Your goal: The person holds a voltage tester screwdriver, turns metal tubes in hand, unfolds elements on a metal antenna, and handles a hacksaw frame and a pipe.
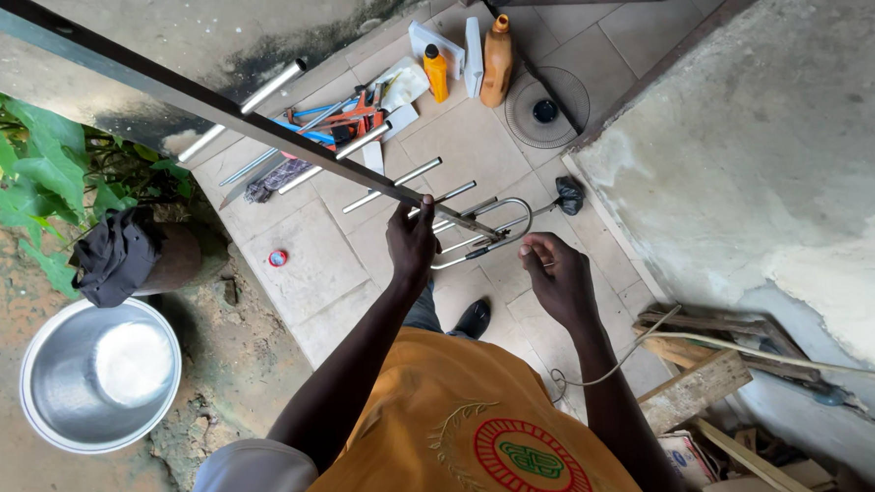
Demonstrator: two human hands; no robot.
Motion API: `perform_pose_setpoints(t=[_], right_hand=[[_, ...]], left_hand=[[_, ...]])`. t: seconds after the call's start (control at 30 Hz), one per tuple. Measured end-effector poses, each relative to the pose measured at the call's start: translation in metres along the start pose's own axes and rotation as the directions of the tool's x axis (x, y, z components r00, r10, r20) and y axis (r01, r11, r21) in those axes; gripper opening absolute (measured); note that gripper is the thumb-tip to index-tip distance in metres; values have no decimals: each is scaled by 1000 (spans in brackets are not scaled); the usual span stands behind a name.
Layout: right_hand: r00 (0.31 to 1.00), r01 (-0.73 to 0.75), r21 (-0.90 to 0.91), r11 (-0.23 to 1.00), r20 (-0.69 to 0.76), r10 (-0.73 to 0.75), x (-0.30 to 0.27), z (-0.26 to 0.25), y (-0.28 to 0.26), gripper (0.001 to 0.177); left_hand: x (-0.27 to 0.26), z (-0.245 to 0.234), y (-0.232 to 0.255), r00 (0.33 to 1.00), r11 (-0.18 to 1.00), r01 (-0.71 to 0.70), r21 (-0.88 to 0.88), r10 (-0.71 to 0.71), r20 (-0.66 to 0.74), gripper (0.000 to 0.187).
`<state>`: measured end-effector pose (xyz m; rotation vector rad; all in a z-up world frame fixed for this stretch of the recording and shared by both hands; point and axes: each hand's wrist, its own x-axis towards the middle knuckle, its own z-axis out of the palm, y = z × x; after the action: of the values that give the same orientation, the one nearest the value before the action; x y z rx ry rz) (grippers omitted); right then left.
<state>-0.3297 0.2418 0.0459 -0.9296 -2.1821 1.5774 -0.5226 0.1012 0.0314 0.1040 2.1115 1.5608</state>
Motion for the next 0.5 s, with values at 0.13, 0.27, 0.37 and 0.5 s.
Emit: perform_pose_setpoints(t=[0.13,0.27,0.37,0.5], right_hand=[[999,10,-79,997,42,-7,31,19,-19,24],[998,18,-177,984,67,-6,71,36,-30,26],[997,7,-216,976,81,11,102,47,-39,29],[995,27,-240,970,102,-3,151,67,-58,32]], left_hand=[[32,-9,3,1000,997,-8,-71,6,-24,59],[72,-18,6,999,969,-22,-245,12,-40,58],[103,-29,8,999,954,-14,-298,1,-43,55],[145,-46,18,998,936,-39,-349,16,-68,48]])
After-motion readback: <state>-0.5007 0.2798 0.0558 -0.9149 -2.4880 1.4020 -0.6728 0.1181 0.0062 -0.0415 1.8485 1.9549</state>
